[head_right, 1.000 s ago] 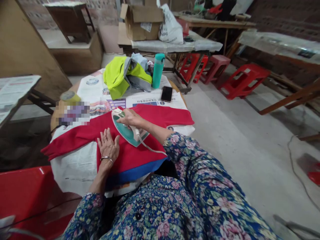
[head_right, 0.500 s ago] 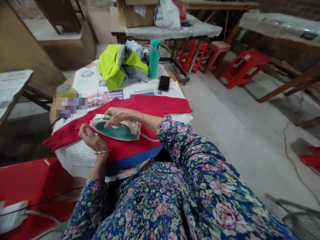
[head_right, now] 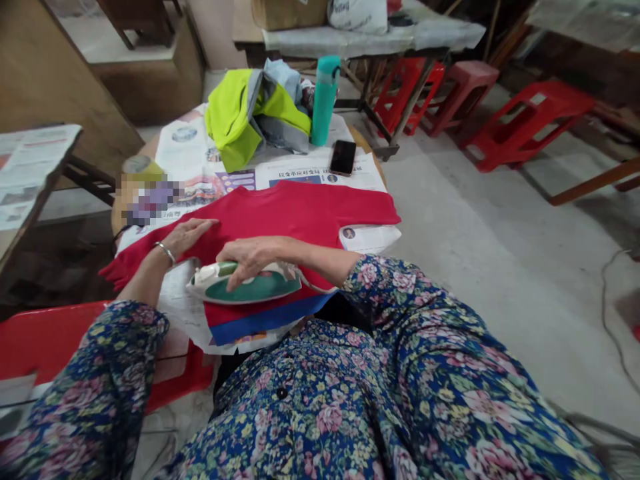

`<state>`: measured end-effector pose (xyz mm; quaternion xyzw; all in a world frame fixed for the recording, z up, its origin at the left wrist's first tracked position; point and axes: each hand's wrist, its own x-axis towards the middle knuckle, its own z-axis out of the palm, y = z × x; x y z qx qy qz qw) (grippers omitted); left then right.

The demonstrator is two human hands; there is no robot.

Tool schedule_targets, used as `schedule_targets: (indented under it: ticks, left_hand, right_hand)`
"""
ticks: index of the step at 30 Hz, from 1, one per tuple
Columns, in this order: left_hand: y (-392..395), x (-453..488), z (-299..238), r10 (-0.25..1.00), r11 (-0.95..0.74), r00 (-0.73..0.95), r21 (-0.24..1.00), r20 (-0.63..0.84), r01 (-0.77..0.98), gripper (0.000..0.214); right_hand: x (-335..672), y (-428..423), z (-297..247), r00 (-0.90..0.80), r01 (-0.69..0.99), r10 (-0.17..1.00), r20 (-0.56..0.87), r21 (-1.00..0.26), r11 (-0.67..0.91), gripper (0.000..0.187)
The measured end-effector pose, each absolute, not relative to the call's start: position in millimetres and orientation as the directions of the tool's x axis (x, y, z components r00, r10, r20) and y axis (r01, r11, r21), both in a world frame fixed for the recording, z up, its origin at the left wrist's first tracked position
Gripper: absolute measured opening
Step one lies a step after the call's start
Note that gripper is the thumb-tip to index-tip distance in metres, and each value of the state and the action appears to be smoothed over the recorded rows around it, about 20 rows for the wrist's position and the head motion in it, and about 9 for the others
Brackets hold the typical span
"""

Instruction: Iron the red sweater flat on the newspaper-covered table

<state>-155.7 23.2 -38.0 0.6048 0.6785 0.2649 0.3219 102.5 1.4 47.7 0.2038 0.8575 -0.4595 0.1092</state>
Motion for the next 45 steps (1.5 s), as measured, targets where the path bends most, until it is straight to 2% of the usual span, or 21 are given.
schedule_targets:
  ticks: [3, 7, 10, 13, 16, 19, 23, 27, 30, 33, 39, 42, 45]
  left_hand:
    - [22.2, -153.6, -46.2, 0.995, 0.095, -0.062, 0.708, -0.072, 0.700, 0.041]
    - [22.7, -155.3, -57.1, 0.998, 0.062, -0.065, 0.634, -0.020, 0.771, 0.044]
    - [24.1, -154.5, -63.2, 0.995, 0.063, -0.093, 0.597, 0.020, 0.800, 0.044]
    - [22.0, -145.0, -64.9, 0.990, 0.102, -0.139, 0.526, 0.031, 0.845, 0.045]
    - [13.3, -122.3, -65.3, 0.960, 0.239, -0.278, 0.399, 0.042, 0.885, 0.053]
    - [1.0, -86.4, -71.0, 0.935, 0.289, -0.337, 0.311, 0.112, 0.906, 0.062]
    - [-9.2, -32.1, -84.6, 0.980, 0.057, -0.108, 0.280, 0.168, 0.958, 0.067]
    - [-10.7, 1.3, -93.1, 0.991, -0.128, 0.111, 0.267, 0.080, 0.955, 0.063]
    - [-11.8, 5.3, -94.9, 0.983, -0.182, 0.177, 0.241, 0.043, 0.953, 0.065]
    - [-15.0, 1.6, -95.5, 0.978, -0.206, 0.199, 0.215, 0.054, 0.954, 0.073]
    - [-19.2, -3.9, -99.3, 0.942, -0.334, 0.323, 0.180, 0.090, 0.925, 0.088]
    - [-17.1, -7.8, -103.8, 0.890, -0.455, 0.438, 0.159, 0.130, 0.876, 0.086]
    - [-13.3, -12.2, -108.1, 0.836, -0.546, 0.526, 0.144, 0.155, 0.825, 0.081]
  right_hand:
    - [106.5, -17.2, 41.3, -0.913, 0.406, 0.195, -0.358, -0.750, 0.522, 0.024]
    - [135.4, -35.6, 41.0, -0.894, 0.446, 0.223, -0.389, -0.724, 0.526, 0.022]
    - [176.5, -45.6, 47.5, -0.804, 0.591, 0.376, -0.460, -0.685, 0.426, 0.027]
    - [223.0, -53.2, 49.8, -0.638, 0.722, 0.556, -0.533, -0.665, 0.192, 0.024]
    - [262.3, -57.3, 44.4, -0.428, 0.754, 0.722, -0.544, -0.655, -0.046, 0.024]
    - [285.3, -59.2, 39.3, -0.253, 0.722, 0.828, -0.500, -0.667, -0.182, 0.025]
    - [284.5, -64.3, 42.3, -0.127, 0.711, 0.865, -0.485, -0.653, -0.261, 0.026]
    - [267.9, -73.8, 48.8, -0.179, 0.726, 0.836, -0.519, -0.642, -0.244, 0.032]
    - [266.6, -79.8, 49.5, -0.209, 0.720, 0.811, -0.547, -0.647, -0.250, 0.027]
    - [276.8, -79.0, 46.2, -0.121, 0.701, 0.821, -0.558, -0.633, -0.327, 0.025]
    - [290.1, -41.8, 37.2, -0.044, 0.596, 0.918, -0.395, -0.747, -0.293, 0.040]
    - [281.6, -9.2, 38.7, -0.018, 0.559, 0.946, -0.323, -0.788, -0.258, 0.044]
    - [266.2, 27.0, 43.7, -0.045, 0.607, 0.962, -0.268, -0.773, -0.186, 0.048]
